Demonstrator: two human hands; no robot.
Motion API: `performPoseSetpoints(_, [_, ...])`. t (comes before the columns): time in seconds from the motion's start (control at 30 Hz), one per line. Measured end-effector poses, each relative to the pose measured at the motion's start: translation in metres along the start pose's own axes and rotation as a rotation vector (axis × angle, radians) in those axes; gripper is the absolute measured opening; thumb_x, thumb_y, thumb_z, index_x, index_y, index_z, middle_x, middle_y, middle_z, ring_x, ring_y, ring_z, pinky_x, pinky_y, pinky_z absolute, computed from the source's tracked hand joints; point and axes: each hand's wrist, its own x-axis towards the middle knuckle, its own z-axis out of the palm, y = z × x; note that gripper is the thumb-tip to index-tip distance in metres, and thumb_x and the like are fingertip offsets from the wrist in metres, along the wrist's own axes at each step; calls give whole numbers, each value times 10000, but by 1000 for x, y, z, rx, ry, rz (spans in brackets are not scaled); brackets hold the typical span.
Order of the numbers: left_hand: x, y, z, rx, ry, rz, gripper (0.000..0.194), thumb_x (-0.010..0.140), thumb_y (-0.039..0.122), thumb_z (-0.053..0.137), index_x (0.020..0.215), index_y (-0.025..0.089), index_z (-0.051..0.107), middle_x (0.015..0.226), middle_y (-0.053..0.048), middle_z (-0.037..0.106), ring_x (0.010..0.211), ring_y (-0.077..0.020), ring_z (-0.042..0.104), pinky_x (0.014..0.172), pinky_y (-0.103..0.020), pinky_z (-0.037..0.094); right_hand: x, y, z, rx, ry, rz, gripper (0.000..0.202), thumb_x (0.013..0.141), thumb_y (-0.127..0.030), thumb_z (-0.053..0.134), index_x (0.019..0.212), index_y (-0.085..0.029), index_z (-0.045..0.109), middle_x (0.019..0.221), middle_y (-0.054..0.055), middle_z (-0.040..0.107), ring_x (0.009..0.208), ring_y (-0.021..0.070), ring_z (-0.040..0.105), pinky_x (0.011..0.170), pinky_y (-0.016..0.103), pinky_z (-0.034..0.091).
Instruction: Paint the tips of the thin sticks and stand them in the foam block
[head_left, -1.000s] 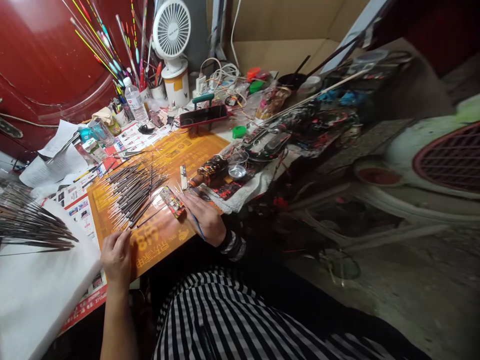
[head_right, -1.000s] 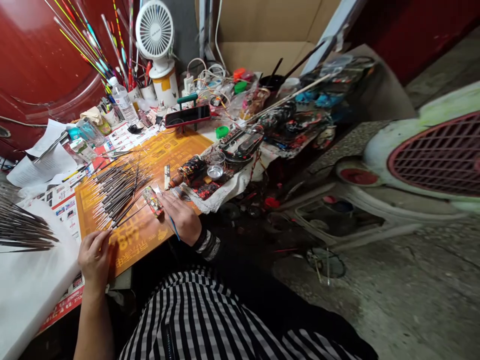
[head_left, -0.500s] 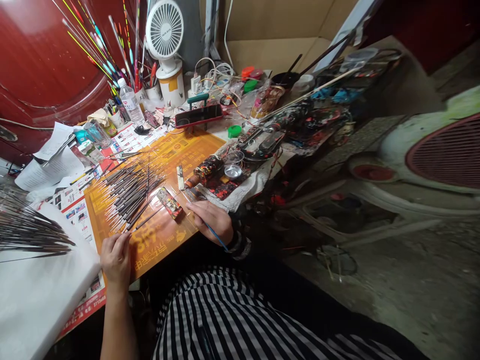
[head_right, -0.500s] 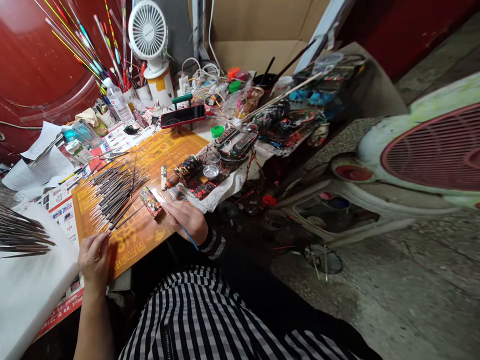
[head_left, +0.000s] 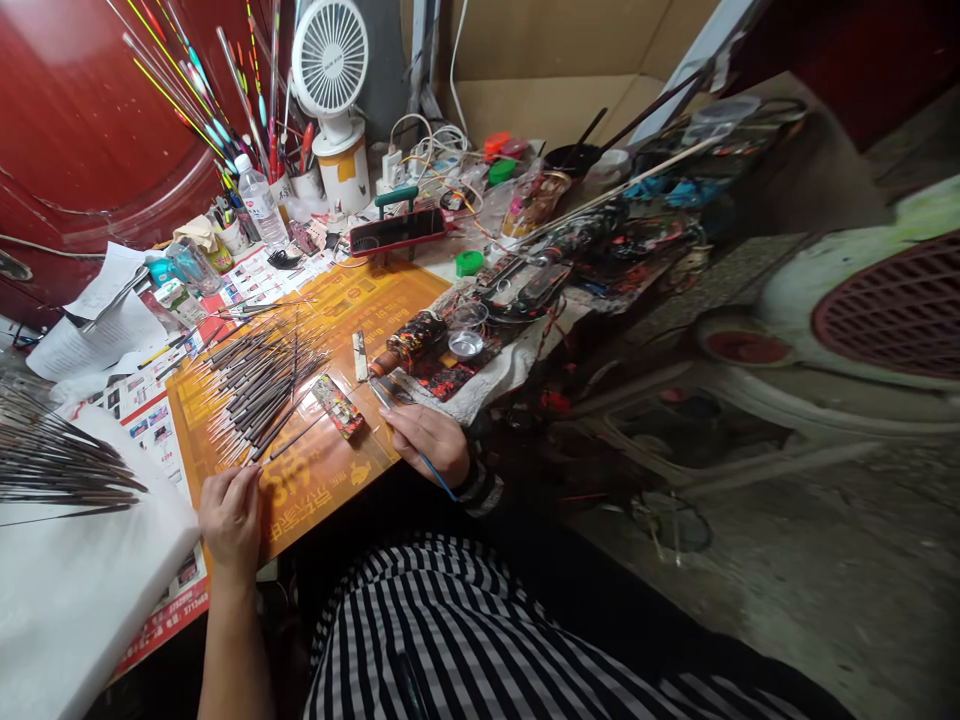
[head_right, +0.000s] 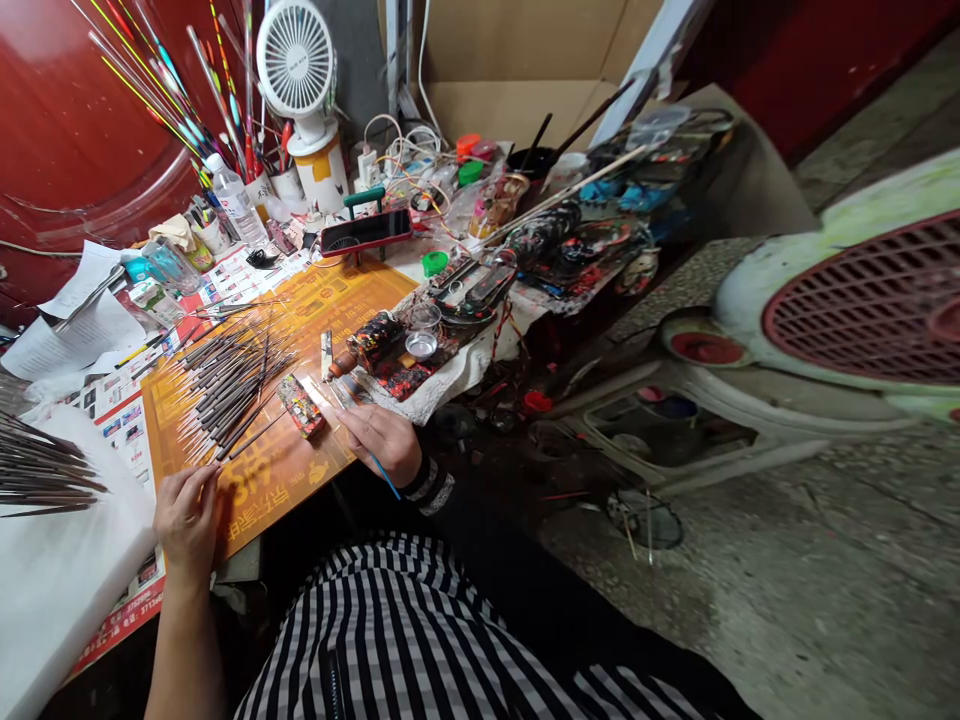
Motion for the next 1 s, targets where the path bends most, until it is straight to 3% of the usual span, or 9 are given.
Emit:
performPoseSetpoints(0.8, [-2, -1, 1, -19, 3, -31, 153, 932, 229, 628, 1056, 232, 717, 951, -48, 692, 839, -170, 596, 798, -318, 488, -3, 1, 1, -43, -33, 11, 470, 961, -139, 488, 1428, -174, 523, 1139, 123, 733, 1015, 233, 725, 878, 395, 635])
performPoseSetpoints(1.0, [-2, 0, 1, -31, 4, -24, 156, 933, 222, 624, 1057, 230, 718, 946, -49, 692, 847, -169, 601, 797, -319, 493, 0, -9, 2, -4, 57, 4, 525, 942, -103, 516, 1460, -181, 485, 1075, 115, 743, 962, 217, 732, 826, 370, 641])
